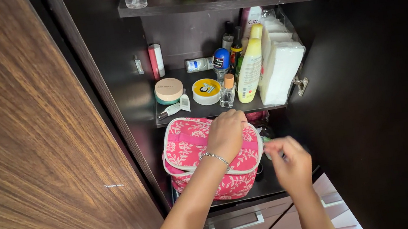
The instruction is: The person removes items from a drawer, sorts various bottles and containers on a closet shelf, and packs them into a pink bag.
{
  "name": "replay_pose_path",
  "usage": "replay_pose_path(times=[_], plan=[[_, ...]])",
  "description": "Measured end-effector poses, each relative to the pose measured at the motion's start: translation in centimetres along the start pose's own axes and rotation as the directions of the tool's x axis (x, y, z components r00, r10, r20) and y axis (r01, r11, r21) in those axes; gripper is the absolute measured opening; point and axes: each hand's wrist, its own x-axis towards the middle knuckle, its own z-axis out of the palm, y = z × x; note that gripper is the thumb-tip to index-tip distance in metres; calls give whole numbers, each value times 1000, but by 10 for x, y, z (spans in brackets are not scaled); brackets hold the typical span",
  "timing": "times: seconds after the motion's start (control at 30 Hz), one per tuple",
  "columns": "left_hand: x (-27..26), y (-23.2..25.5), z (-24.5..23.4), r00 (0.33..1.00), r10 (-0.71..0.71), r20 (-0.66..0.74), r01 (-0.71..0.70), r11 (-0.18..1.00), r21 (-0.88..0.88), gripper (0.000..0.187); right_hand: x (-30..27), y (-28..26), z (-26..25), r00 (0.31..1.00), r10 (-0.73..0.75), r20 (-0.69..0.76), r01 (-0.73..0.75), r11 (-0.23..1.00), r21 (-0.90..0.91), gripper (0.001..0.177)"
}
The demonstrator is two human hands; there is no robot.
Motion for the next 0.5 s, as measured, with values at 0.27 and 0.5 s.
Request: replay_pose_path(times=[0.27, 0.5], plan=[[7, -6, 12, 999, 11, -43, -9, 999, 48, 8, -49, -28, 22, 965, -201, 170, 178, 974, 141, 10], [-32, 41, -65, 988, 139, -64, -140, 990, -6, 25, -59, 33, 36, 957, 134, 257, -271, 729, 628, 9]])
